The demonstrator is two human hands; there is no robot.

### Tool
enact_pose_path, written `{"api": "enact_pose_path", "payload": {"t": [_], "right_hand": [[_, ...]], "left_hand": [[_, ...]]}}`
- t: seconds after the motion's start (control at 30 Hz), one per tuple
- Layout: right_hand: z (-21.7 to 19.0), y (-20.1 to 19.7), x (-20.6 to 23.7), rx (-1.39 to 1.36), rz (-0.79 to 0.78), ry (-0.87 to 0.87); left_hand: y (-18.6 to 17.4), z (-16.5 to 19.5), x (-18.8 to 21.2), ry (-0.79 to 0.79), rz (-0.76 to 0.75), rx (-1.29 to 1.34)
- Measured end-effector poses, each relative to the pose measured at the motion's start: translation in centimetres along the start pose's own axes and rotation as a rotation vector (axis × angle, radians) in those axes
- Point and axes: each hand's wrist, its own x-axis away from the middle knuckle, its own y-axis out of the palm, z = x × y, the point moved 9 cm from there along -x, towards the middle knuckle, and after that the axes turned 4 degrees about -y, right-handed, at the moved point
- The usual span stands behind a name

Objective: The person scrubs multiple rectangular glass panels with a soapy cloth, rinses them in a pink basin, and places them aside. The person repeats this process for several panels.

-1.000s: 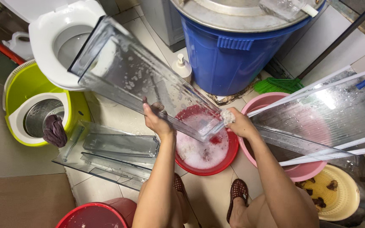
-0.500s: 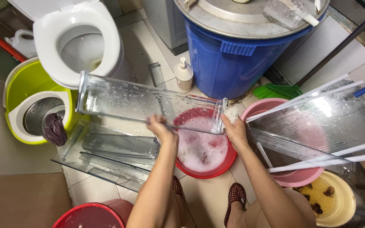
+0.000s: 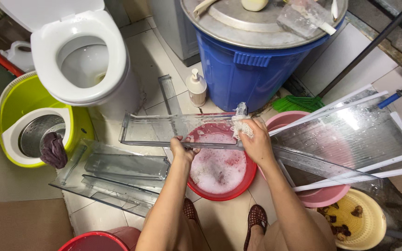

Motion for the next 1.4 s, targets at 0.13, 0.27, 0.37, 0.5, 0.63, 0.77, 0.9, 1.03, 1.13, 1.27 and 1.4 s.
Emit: {"api": "enact_pose_path", "payload": {"t": [0.13, 0.27, 0.37, 0.5, 0.63, 0.77, 0.9, 1.03, 1.13, 1.27, 1.4], "right_hand": [[2.5, -1.2, -0.3, -0.012, 0.11, 0.111], [7.4, -1.0, -0.2, 0.064, 0.071, 0.369], [10.4, -1.1, 0.6, -0.103, 0.138, 0.57], [13.5, -1.1, 1.7, -1.03, 0.425, 0.848], [13.0, -3.3, 2.0, -1.288, 0.448, 0.888], [12.3, -4.0, 1.3, -1.377, 0.467, 0.806], [12.8, 0.1, 1.6, -1.465, 0.467, 0.921], [11.2, 1.0, 1.1, -0.855, 0.322, 0.61], [6.5, -0.5, 2.3, -0.031, 0.205, 0.347], [2.0, 0.5, 3.6, -0.002, 0.084, 0.228], [2.4, 1.8, 3.2, -0.053, 0.02, 0.341]], "left_hand": [[0.5, -1.9, 0.2, -0.051, -0.04, -0.107], [0.1, -2.0, 0.4, 0.015, 0.03, -0.199], [-0.1, -0.9, 0.6, 0.048, 0.079, -0.199], [-0.7, 0.8, 0.9, 0.098, 0.147, -0.077], [-1.1, 0.6, 0.4, 0.063, 0.153, -0.051], [-1.5, -0.5, -0.1, -0.02, 0.182, -0.064], [-0.7, -1.8, -0.3, -0.062, 0.101, -0.085], [-0.1, -3.2, -0.4, -0.07, 0.067, -0.054], [0.1, -3.4, -0.2, -0.052, 0.075, 0.094], [0.0, -2.1, 0.1, 0.029, 0.149, 0.067], [0.6, -2.1, 0.0, 0.031, 0.087, -0.035]]}}
